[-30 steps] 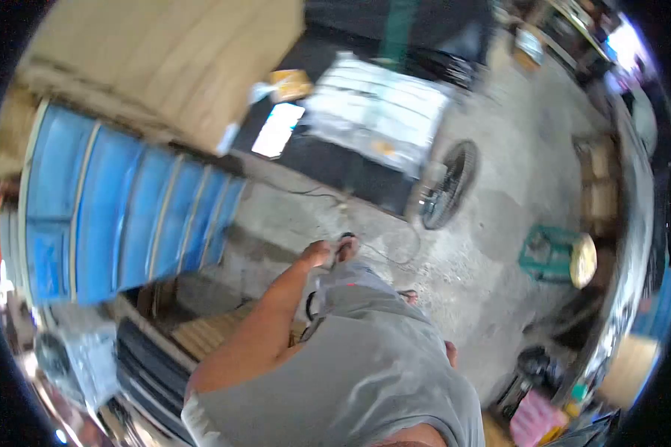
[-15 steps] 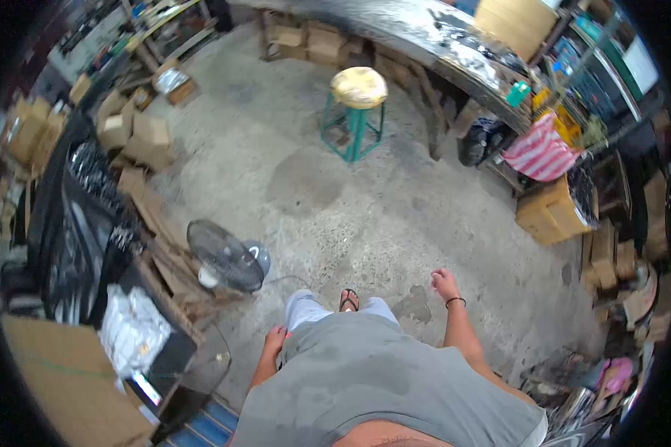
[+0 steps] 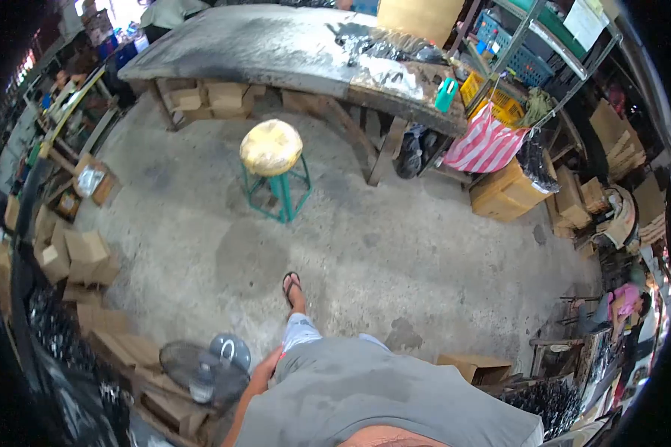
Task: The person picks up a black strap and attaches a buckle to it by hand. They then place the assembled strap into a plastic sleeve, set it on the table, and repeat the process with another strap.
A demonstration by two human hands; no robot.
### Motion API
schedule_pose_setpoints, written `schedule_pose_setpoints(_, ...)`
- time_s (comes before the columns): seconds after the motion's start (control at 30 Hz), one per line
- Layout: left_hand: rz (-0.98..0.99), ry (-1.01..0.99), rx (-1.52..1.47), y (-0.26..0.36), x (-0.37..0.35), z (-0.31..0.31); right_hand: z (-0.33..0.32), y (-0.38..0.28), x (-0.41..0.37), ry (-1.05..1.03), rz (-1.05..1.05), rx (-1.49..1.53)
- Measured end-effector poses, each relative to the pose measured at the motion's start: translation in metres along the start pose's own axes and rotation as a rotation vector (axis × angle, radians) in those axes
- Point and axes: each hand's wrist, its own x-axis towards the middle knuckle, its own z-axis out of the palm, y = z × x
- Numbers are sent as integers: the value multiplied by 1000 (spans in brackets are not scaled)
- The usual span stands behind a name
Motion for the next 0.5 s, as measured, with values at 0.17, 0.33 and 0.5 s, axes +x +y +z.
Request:
schedule_pose_setpoints(0.17,35,-105,503,167,-29,-18,-90,-144,38,187,45,-169)
schedule_pose_setpoints(0.33,195,158,466,250,62,-71,-184,-305,115,747,-460,116)
schedule_pose_setpoints(0.5,412,369,299,353,78,-73,-209,-415,129,679,-539,191)
